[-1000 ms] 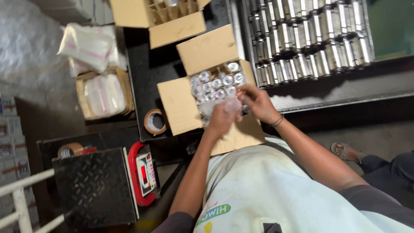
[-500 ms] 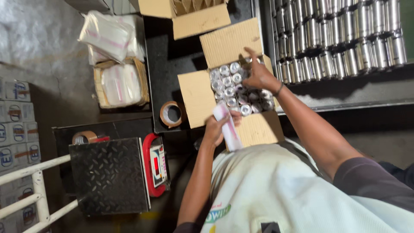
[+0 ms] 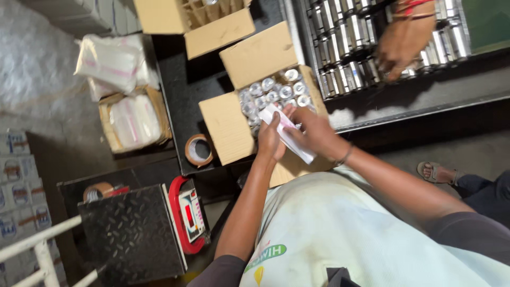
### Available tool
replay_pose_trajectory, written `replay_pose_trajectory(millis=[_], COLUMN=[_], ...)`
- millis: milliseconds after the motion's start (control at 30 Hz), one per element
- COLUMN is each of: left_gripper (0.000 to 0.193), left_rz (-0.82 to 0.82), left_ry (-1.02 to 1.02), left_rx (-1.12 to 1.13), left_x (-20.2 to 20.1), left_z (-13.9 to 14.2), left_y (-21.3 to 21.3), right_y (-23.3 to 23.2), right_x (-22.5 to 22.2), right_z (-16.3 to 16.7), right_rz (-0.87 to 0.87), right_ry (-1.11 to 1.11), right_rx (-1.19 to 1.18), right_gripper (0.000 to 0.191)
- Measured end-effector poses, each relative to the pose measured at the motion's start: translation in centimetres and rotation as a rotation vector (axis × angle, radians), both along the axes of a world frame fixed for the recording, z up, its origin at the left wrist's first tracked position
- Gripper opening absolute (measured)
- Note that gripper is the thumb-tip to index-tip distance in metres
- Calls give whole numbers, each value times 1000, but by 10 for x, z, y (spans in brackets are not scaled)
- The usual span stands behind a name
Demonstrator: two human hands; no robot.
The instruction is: The person packs cylindrical metal objects into plastic bags and places them into a cardboard box. They then seal the box with tape and move it to a nearby stack.
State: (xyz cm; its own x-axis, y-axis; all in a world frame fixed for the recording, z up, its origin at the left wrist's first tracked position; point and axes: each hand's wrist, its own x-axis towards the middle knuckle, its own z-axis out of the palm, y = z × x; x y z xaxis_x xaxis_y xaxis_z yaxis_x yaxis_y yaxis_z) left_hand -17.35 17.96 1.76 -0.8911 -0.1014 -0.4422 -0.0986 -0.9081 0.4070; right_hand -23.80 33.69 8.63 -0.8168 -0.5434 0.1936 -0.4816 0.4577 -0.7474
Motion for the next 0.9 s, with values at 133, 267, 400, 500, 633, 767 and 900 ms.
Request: replay_pose_trajectory(millis=[133,267,400,500,633,767,900], left_gripper=[47,28,19,19,20,29,32], left_rz=[-233,-480,-212,-591,-238,-336,-378], left_ry=[-26,-93,238,-10,-146,-74,49], left_rx=[-132,-730,-1804,-658,-1841,-1596,-1576], left_x=[-6,-13,-14,-4,2,6,-2], left_z=[-2,5,35,70,105,111,102], left_y=[-3,-15,-1,2,-22,-31,-12], right_y=[20,47,47,49,108,192,219], right_x=[-3,-26,-18,3,-22,-96,-122], right_z=[2,6,32,55,49,4,-15], right_rz=[-178,-31,182,83,-408,-691,-745], right_ry=[-316,-272,-144,-1161,258,374,19], right_rx=[-63,268,-46,-751,281,506,519], right_gripper=[21,30,48,49,29,45,40])
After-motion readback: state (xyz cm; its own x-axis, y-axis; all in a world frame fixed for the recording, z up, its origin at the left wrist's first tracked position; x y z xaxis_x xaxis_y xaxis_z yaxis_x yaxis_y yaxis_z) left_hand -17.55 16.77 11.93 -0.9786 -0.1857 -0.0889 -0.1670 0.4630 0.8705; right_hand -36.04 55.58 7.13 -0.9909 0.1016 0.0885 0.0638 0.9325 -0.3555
